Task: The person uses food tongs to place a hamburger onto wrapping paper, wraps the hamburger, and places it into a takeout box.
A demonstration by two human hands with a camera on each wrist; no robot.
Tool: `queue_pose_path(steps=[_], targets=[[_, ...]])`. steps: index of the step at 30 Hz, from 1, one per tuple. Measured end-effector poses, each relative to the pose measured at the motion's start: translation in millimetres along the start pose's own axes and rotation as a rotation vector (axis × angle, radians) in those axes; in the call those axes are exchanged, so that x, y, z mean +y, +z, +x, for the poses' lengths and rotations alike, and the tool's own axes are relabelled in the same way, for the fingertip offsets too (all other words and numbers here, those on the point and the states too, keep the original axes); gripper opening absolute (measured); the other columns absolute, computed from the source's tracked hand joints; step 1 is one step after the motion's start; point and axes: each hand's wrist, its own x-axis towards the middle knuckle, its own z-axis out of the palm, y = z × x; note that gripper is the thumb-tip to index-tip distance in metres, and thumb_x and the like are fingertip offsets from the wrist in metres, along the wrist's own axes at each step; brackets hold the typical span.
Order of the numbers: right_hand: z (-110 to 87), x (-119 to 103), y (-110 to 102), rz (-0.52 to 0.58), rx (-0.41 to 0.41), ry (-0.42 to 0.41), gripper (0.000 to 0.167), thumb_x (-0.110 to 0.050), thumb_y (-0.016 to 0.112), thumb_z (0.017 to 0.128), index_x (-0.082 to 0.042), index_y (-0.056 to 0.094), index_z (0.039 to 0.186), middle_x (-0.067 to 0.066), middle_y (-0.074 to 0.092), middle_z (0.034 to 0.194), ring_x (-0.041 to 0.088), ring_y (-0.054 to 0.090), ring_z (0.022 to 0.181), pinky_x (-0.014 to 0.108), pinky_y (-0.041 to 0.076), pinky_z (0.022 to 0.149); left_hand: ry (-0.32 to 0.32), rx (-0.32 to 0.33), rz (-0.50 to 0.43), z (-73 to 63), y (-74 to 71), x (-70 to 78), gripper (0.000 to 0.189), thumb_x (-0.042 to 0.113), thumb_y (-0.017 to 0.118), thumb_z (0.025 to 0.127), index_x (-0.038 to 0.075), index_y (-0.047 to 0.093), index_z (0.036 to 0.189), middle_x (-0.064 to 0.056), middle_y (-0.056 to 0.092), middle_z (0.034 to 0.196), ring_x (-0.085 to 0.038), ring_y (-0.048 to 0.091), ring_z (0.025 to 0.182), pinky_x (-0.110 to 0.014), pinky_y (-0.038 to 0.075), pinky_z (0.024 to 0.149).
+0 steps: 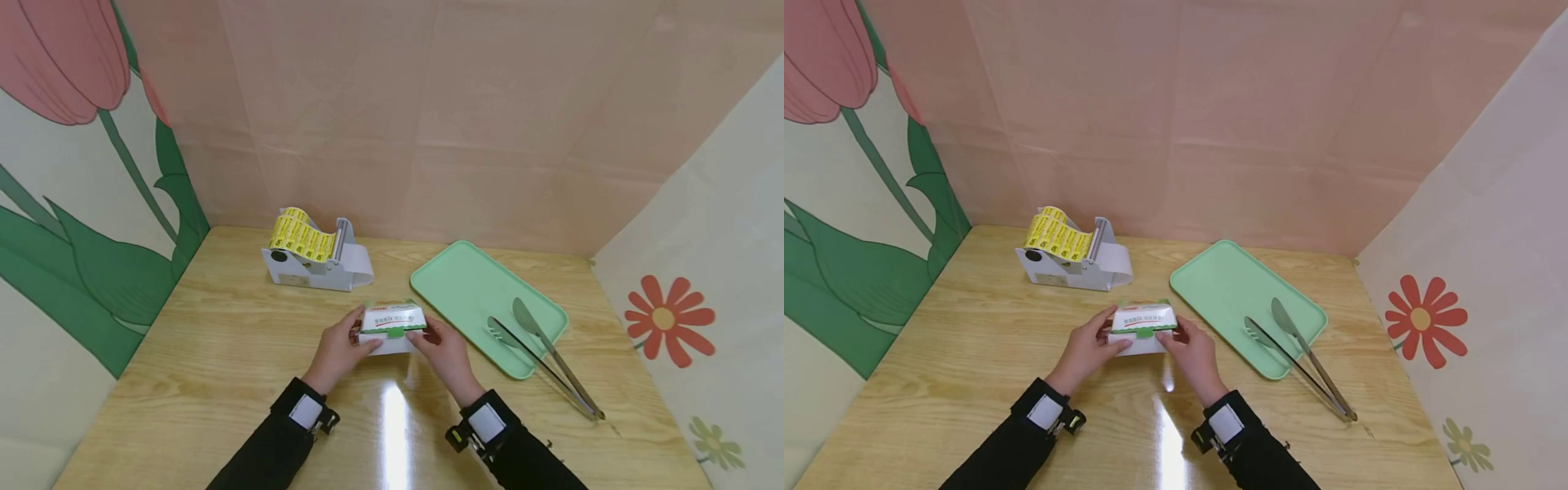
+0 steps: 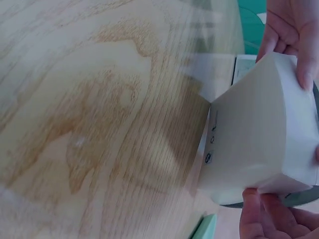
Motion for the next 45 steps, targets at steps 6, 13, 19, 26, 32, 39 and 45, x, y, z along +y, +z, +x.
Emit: queue_pose_path(steps=[6,13,19,26,32,39,45], targets=[[-3.9,-1.9,1.6,-0.083,0.009,-0.04,0.054,-0.016,0.071,0.093,0.009,0.052,0.137,0.027,0.06,0.128,0.037,0.063,0.112,0.041,0.055,0.087,-0.038,0.015,-0.009,-1.2,2.6,4.0,0.079,0.018,0.081,0.084,0.001,0.039,0.149,-0.025,0.056,0.135,-0.032,0.061,0.116,-0.034,0.054,0.088],[-7.4,-5.5,2.9,-0.235,-0.018,-0.146,0.048,-0.014,0.064,0.097,0.01,0.051,0.137,0.027,0.062,0.124,0.037,0.063,0.111,0.046,0.055,0.084,-0.017,0.058,0.019,-3.1,8.5,3.4,0.081,0.012,0.078,0.085,-0.002,0.033,0.151,-0.023,0.051,0.141,-0.032,0.055,0.125,-0.041,0.049,0.098],[-6.1,-2.9,2.4,-0.17,0.008,-0.092,0.045,-0.013,0.066,0.095,0.009,0.055,0.133,0.026,0.058,0.131,0.039,0.06,0.115,0.046,0.053,0.089,0.004,0.139,-0.054,-3.1,9.9,3.9,0.077,0.01,0.081,0.081,-0.006,0.041,0.145,-0.028,0.056,0.133,-0.034,0.059,0.119,-0.036,0.053,0.09],[-5.8,0.0,3.6,-0.125,0.022,-0.063,0.045,-0.014,0.065,0.097,0.008,0.054,0.135,0.025,0.059,0.13,0.036,0.06,0.117,0.044,0.052,0.091,0.023,0.169,-0.001,-3.0,11.7,1.1,0.076,0.016,0.082,0.081,-0.005,0.044,0.144,-0.027,0.06,0.128,-0.032,0.062,0.114,-0.034,0.055,0.087],[-7.3,-3.2,5.7,-0.123,-0.009,-0.039,0.05,-0.011,0.059,0.1,0.011,0.044,0.141,0.029,0.058,0.13,0.036,0.061,0.115,0.039,0.055,0.085,0.028,0.158,0.06,-5.0,15.0,0.8,0.079,0.023,0.079,0.084,-0.006,0.04,0.146,-0.028,0.055,0.134,-0.035,0.059,0.119,-0.037,0.052,0.092],[-8.7,-2.8,3.1,-0.106,-0.015,-0.066,0.046,-0.01,0.059,0.1,0.01,0.048,0.139,0.027,0.054,0.135,0.039,0.056,0.121,0.046,0.051,0.092,0.082,0.225,0.013,-5.4,13.8,-2.5,0.074,0.026,0.08,0.082,-0.006,0.048,0.141,-0.026,0.058,0.131,-0.032,0.064,0.112,-0.029,0.055,0.085],[-8.2,-2.4,4.6,-0.093,0.022,0.002,0.044,-0.022,0.063,0.099,0.009,0.059,0.129,0.025,0.063,0.125,0.034,0.062,0.113,0.043,0.054,0.088,0.102,0.286,0.127,-5.2,14.4,-4.2,0.064,0.031,0.073,0.09,-0.003,0.052,0.14,-0.023,0.066,0.119,-0.028,0.068,0.1,-0.034,0.057,0.079]])
